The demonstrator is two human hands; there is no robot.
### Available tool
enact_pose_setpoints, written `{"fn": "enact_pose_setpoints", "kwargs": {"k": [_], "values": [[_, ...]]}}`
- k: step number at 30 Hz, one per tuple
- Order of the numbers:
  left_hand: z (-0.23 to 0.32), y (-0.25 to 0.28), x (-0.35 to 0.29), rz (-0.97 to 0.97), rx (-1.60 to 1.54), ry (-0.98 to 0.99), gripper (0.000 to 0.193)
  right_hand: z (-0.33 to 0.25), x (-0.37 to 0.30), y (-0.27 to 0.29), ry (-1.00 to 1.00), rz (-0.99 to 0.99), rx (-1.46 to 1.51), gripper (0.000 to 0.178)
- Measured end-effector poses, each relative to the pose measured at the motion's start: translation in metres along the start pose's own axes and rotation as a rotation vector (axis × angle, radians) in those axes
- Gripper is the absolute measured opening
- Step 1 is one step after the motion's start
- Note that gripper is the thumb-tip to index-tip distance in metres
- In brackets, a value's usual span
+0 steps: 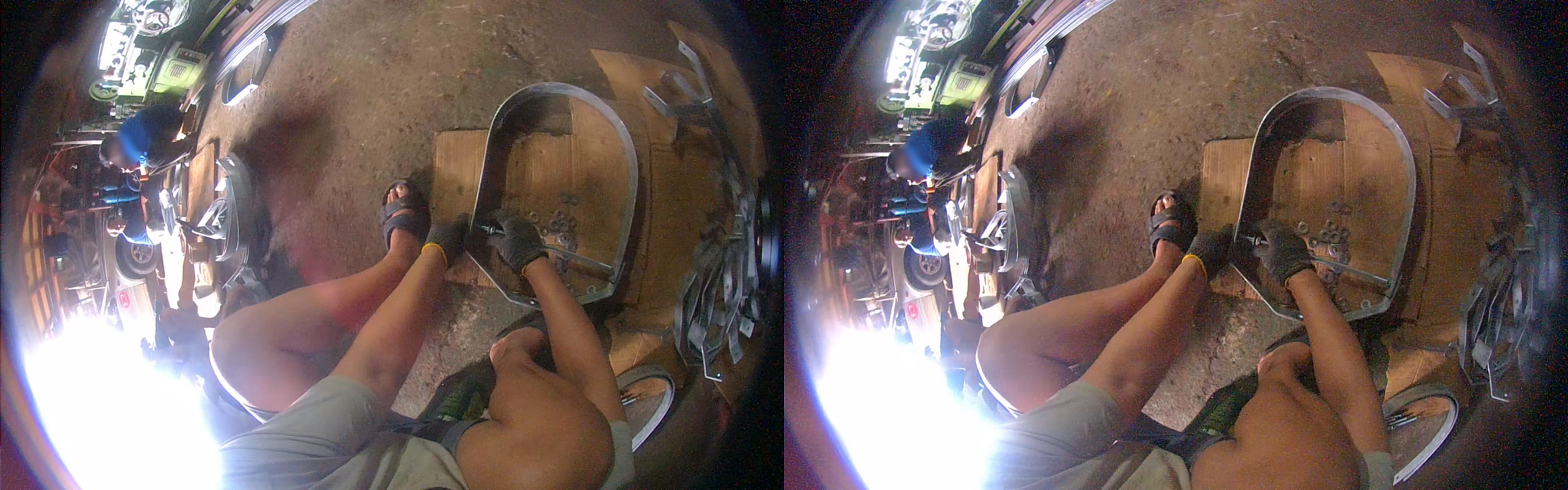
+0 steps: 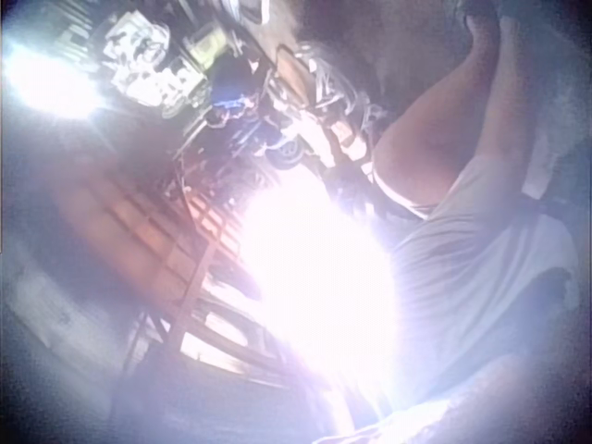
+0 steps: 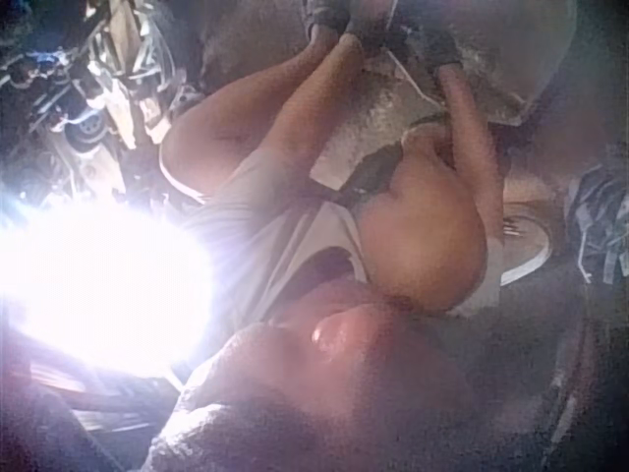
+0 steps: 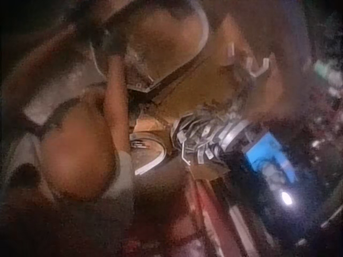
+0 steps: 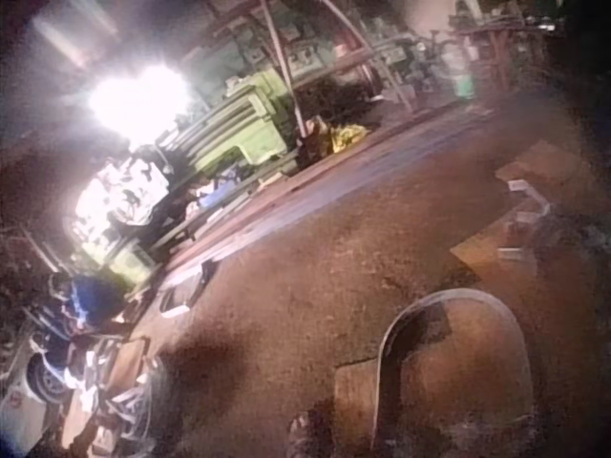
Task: The person sits on the floor and assembles a U-shaped metal frame by inserting a metal rod through its ends. They use a wrench to tighten nuts onto the rod, securing the assembly. The person handles washers and nuts from a pile on the floor and adjusts the frame's position during the process.
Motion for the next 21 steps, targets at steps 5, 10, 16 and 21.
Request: {"fn": "enact_pose_setpoints", "kwargs": {"k": [5, 10, 16, 21], "values": [[0.003, 0.003, 0.003, 0.012, 0.038, -0.142, 0.038, -0.002, 0.002, -0.005, 0.013, 0.046, -0.101, 0.055], [0.004, -0.009, 0.006, -0.011, -0.042, 0.057, 0.033, 0.019, 0.021, 0.006, -0.276, 0.010, 0.143, 0.052], [-0.013, -0.026, 0.015, 0.116, -0.193, -0.061, 0.034, -0.006, 0.004, 0.008, 0.082, 0.117, 0.071, 0.049], [-0.011, -0.008, 0.003, 0.158, -0.279, 0.036, 0.037, 0.001, 0.027, 0.000, -0.143, -0.074, -0.001, 0.054]]}}
Point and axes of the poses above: each hand's wrist, its own x-axis towards the middle knuckle, its own y-axis out of the back of the hand, z = x × y, the point moved 6 cm from there along x, towards the middle knuckle, and after that the axes turned 12 degrees about -y, right-handed, at the moved point
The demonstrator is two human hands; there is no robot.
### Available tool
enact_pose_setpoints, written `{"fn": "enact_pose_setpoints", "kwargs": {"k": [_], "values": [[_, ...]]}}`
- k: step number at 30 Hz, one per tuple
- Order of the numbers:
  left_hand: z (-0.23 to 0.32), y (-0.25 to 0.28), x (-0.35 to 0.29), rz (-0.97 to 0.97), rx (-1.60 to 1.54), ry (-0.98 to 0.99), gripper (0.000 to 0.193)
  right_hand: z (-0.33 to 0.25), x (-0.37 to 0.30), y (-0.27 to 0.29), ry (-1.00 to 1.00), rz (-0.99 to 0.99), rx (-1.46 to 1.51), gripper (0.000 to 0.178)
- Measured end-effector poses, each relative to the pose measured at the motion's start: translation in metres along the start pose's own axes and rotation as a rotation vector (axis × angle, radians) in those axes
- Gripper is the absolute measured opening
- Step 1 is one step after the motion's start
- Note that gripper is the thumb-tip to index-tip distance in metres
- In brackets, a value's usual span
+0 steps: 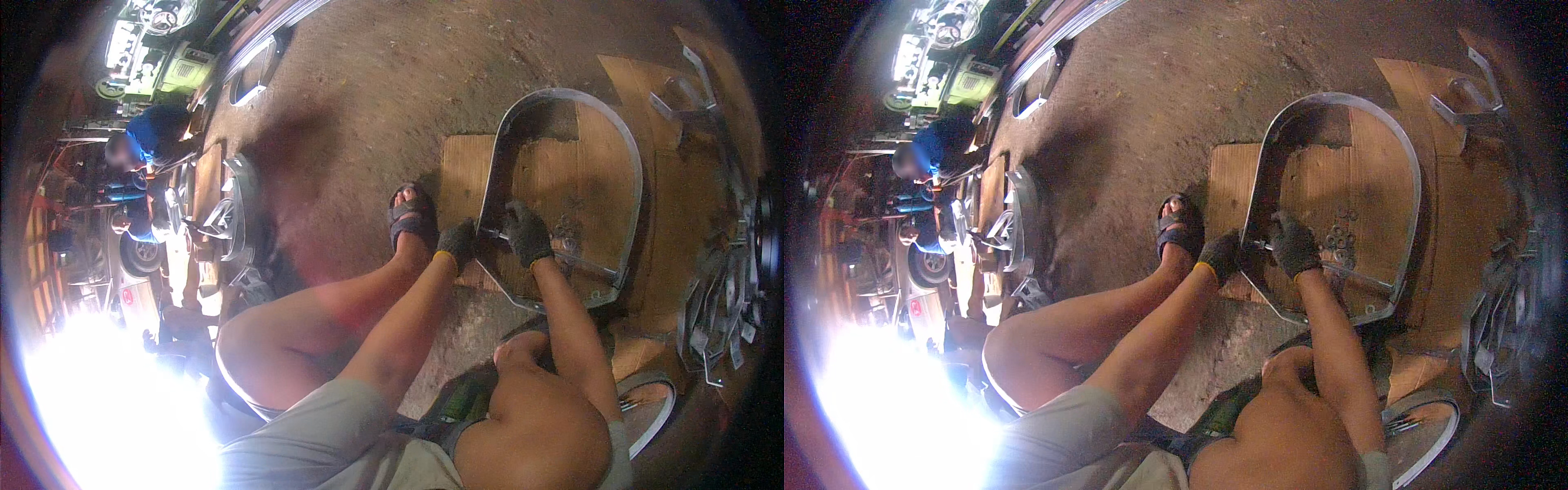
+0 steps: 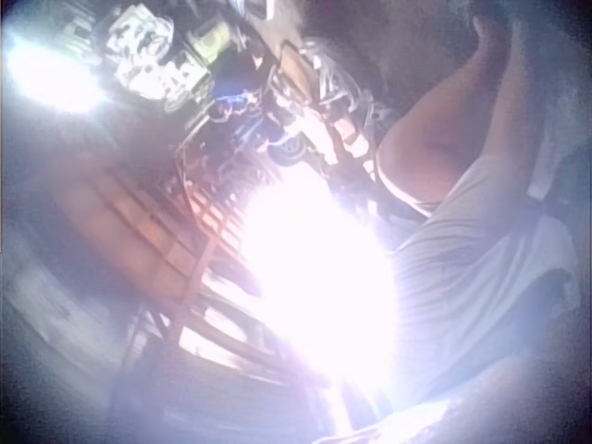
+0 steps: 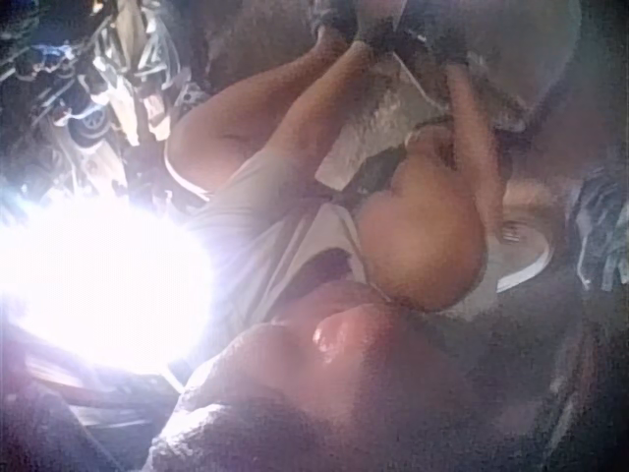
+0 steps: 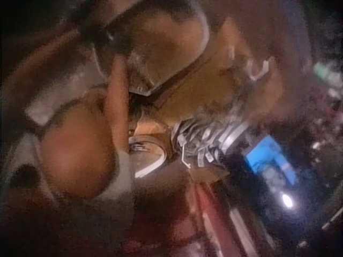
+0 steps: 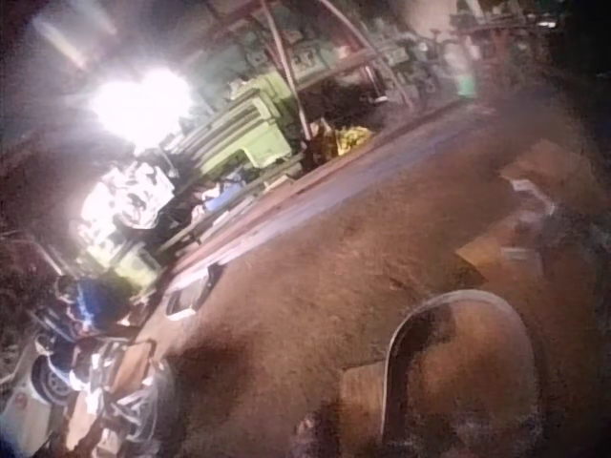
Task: The person sits on the floor and assembles a U-shaped metal frame by inserting a metal rod through its ends. They use a wrench to tighten nuts onto the rod, securing the assembly. The person handles washers and nuts from a pile on the floor and adjusts the frame's position during the process.
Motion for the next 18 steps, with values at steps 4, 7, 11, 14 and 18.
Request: {"fn": "enact_pose_setpoints", "kwargs": {"k": [4, 7, 11, 14, 18], "values": [[0.025, 0.000, -0.040, 0.091, -0.661, 0.314, 0.039, -0.004, -0.032, 0.010, 0.276, 0.193, -0.022, 0.051], [0.019, 0.004, -0.042, -0.032, -0.659, 0.197, 0.040, 0.004, -0.018, -0.006, 0.246, 0.179, 0.023, 0.053], [0.045, 0.010, -0.035, -0.001, -0.316, 0.083, 0.037, 0.029, 0.007, -0.013, 0.068, 0.069, -0.121, 0.061], [0.015, 0.006, -0.031, 0.034, -0.297, 0.080, 0.040, -0.009, -0.014, 0.000, 0.041, 0.061, 0.147, 0.062], [0.015, -0.007, -0.024, 0.020, -0.431, 0.153, 0.036, -0.002, -0.019, 0.002, 0.077, 0.044, -0.017, 0.065]]}}
Point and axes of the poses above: each hand's wrist, its own x-axis towards the middle knuckle, its own y-axis out of the back of the hand, z = x × y, the point moved 6 cm from there along x, towards the middle knuckle, and after that the axes turned 12 degrees about -y, right-handed, at the moved point
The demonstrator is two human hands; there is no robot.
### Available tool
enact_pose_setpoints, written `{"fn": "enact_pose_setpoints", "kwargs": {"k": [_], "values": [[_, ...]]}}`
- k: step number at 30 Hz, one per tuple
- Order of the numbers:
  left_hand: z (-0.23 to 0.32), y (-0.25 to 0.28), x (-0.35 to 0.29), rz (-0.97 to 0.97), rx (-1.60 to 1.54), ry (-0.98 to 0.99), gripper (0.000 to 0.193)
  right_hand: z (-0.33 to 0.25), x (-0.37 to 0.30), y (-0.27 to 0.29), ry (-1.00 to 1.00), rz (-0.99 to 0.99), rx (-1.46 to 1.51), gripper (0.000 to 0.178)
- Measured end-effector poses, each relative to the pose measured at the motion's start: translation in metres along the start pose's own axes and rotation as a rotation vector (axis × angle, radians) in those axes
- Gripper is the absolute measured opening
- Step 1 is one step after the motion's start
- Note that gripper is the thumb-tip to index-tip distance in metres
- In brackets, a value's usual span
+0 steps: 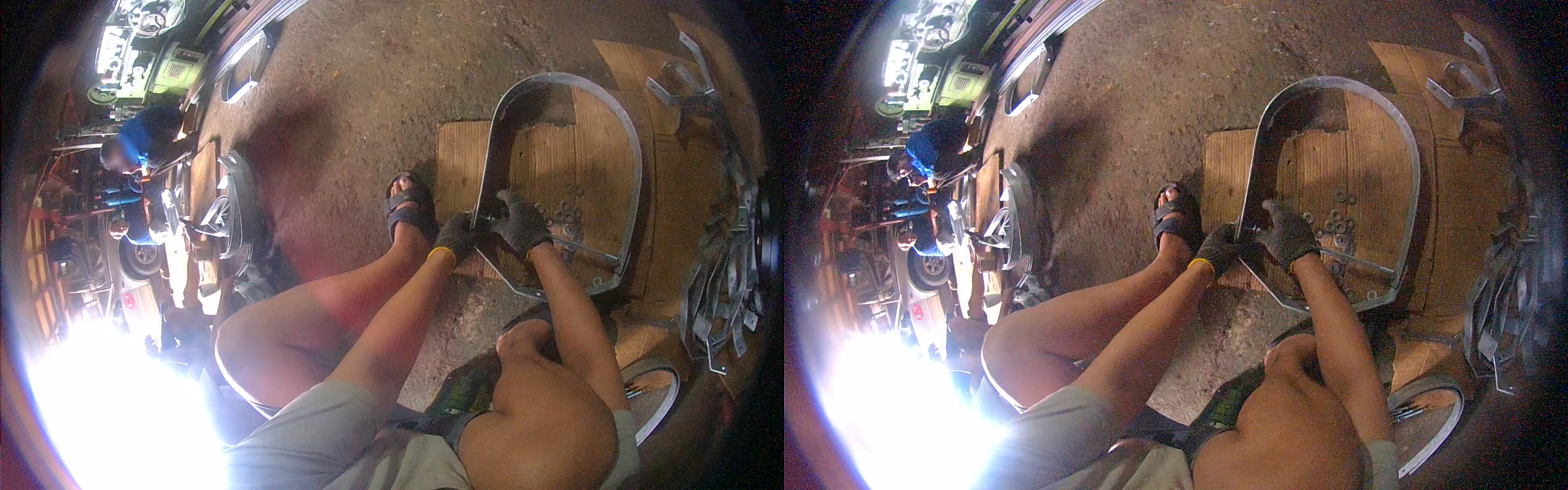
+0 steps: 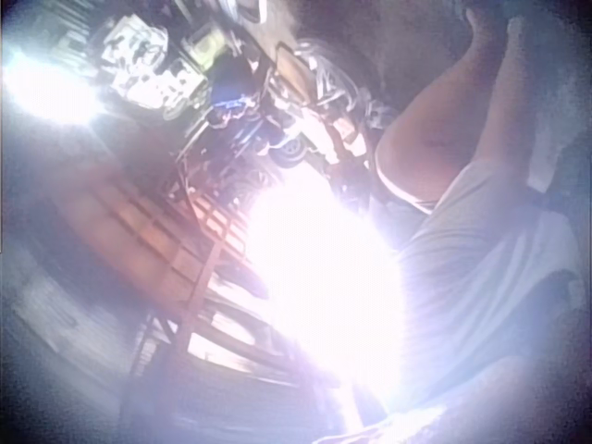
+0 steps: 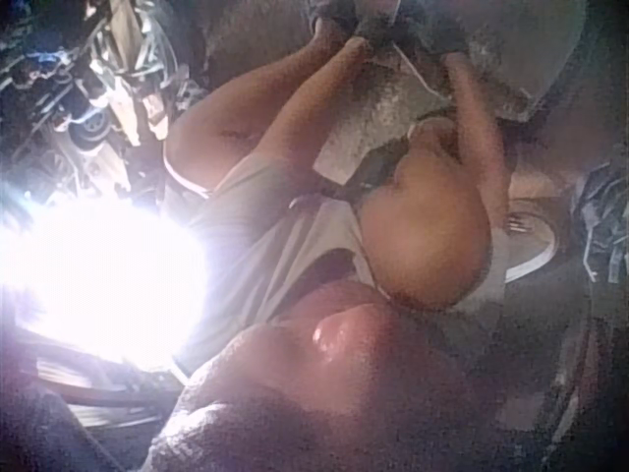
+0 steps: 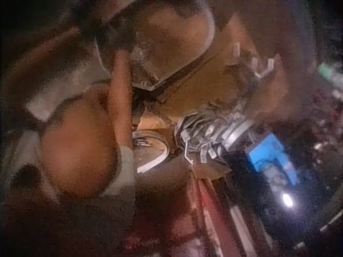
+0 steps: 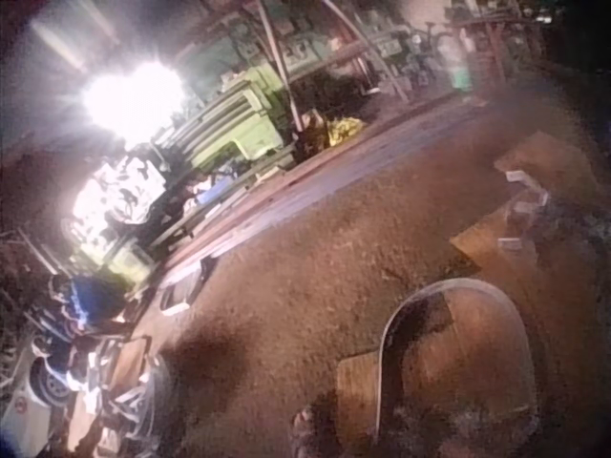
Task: The person sits on the floor and assembles a U-shaped metal frame by inserting a metal rod through its ends. They use a wrench to tighten nuts onto the rod, securing the assembly. The person handles washers and nuts from a pile on the floor and adjusts the frame's position during the process.
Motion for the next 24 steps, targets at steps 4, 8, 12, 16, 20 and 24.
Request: {"fn": "enact_pose_setpoints", "kwargs": {"k": [4, 8, 12, 16, 20, 24], "values": [[0.005, -0.005, 0.001, -0.010, 0.008, 0.009, 0.038, 0.021, 0.015, 0.003, -0.189, 0.005, 0.268, 0.072], [0.000, 0.008, 0.002, -0.051, 0.108, 0.025, 0.041, -0.015, -0.002, 0.003, -0.030, -0.018, -0.089, 0.066], [0.004, -0.005, -0.002, -0.012, 0.048, -0.046, 0.039, 0.010, 0.010, -0.004, -0.132, -0.024, 0.013, 0.067], [-0.019, -0.002, 0.006, -0.052, 0.063, 0.007, 0.039, 0.007, 0.010, 0.004, -0.194, 0.052, 0.201, 0.069], [-0.039, -0.001, 0.005, 0.022, 0.023, -0.048, 0.037, -0.013, -0.002, -0.001, 0.025, -0.019, -0.037, 0.071], [-0.028, -0.018, 0.015, 0.013, 0.094, -0.074, 0.029, 0.032, 0.018, 0.001, -0.202, 0.061, 0.170, 0.077]]}}
Point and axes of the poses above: each hand's wrist, its own x-axis towards the middle knuckle, its own y-axis out of the back of the hand, z = x × y, the point moved 6 cm from there along x, towards the middle knuckle, and after that the axes turned 12 degrees about -y, right-handed, at the moved point
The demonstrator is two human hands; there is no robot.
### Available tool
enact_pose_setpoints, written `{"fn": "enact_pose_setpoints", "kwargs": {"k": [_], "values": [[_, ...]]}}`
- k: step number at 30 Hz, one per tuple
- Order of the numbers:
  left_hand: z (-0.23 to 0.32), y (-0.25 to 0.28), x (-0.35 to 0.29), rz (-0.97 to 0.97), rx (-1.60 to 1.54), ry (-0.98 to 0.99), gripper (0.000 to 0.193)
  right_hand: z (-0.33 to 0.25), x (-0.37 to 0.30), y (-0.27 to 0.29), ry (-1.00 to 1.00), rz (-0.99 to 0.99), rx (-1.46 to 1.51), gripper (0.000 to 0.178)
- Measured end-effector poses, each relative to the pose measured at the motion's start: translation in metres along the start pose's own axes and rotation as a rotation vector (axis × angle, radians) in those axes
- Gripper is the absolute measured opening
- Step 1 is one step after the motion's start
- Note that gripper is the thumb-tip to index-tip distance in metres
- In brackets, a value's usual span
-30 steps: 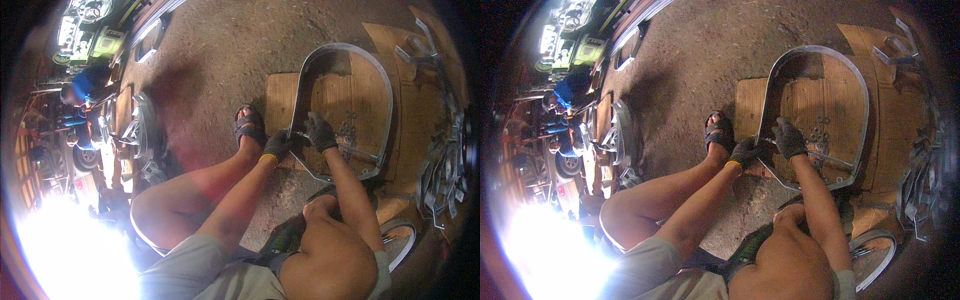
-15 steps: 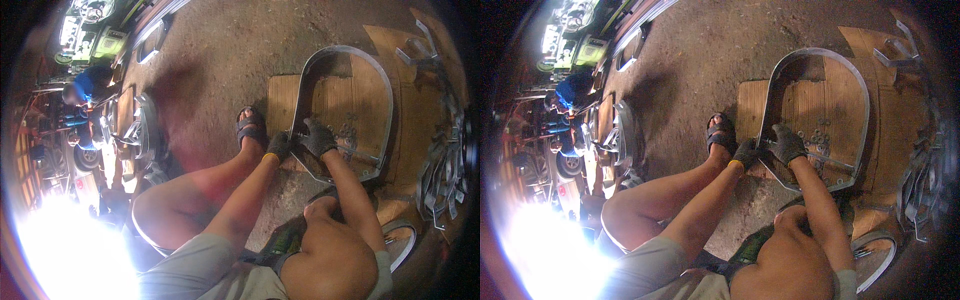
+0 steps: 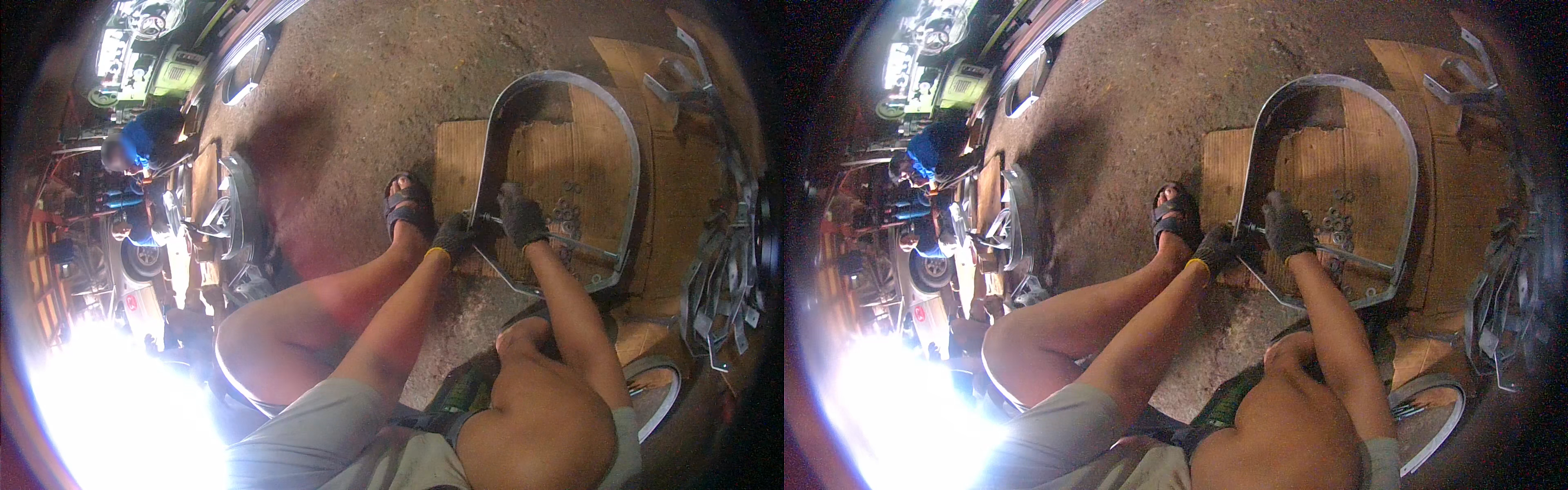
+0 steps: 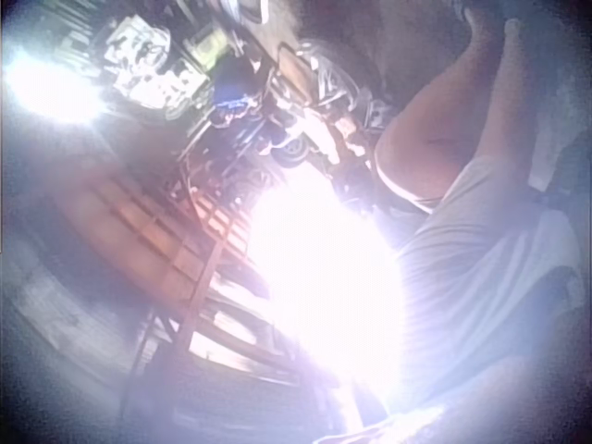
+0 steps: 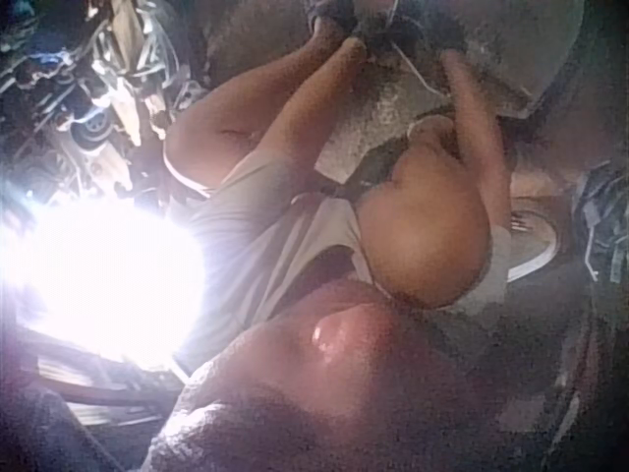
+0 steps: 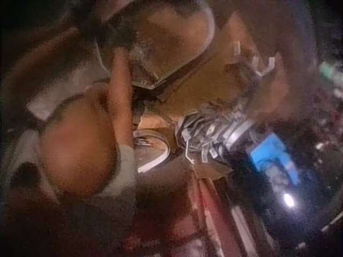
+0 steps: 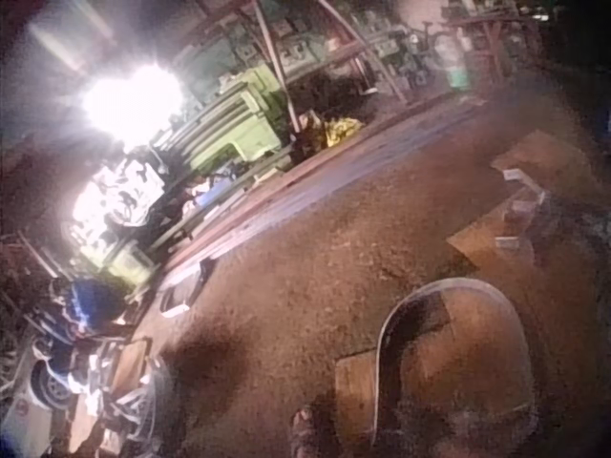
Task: The person sits on the floor and assembles a U-shaped metal frame by inserting a metal rod through its ends. They use a wrench to tighten nuts onto the rod, securing the assembly. The person handles washers and nuts from a pile on the floor and adjusts the frame's position during the process.
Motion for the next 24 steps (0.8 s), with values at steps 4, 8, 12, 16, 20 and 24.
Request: {"fn": "enact_pose_setpoints", "kwargs": {"k": [4, 8, 12, 16, 20, 24], "values": [[-0.028, 0.011, -0.007, 0.041, -0.063, 0.032, 0.026, -0.037, -0.024, -0.007, 0.288, 0.088, -0.143, 0.077], [-0.001, 0.006, -0.008, -0.051, -0.095, 0.163, 0.025, -0.029, -0.023, -0.003, 0.091, -0.059, -0.243, 0.080], [0.017, 0.011, -0.012, 0.001, -0.259, 0.021, 0.035, -0.021, -0.012, -0.003, 0.017, -0.010, -0.134, 0.083], [0.013, 0.020, -0.011, -0.037, -0.032, 0.017, 0.034, -0.045, -0.033, -0.004, 0.200, -0.068, -0.329, 0.082], [-0.004, 0.027, -0.017, 0.046, -0.103, 0.138, 0.038, -0.041, -0.019, -0.017, 0.163, -0.031, -0.203, 0.085], [0.042, 0.024, -0.018, -0.025, -0.122, 0.104, 0.039, -0.024, -0.009, -0.003, 0.092, 0.044, -0.065, 0.085]]}}
Point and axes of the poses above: each hand's wrist, its own x-axis towards the middle knuckle, its own y-axis out of the back of the hand, z = x × y, the point moved 6 cm from there along x, towards the middle knuckle, and after that the axes turned 12 degrees about -y, right-handed, at the moved point
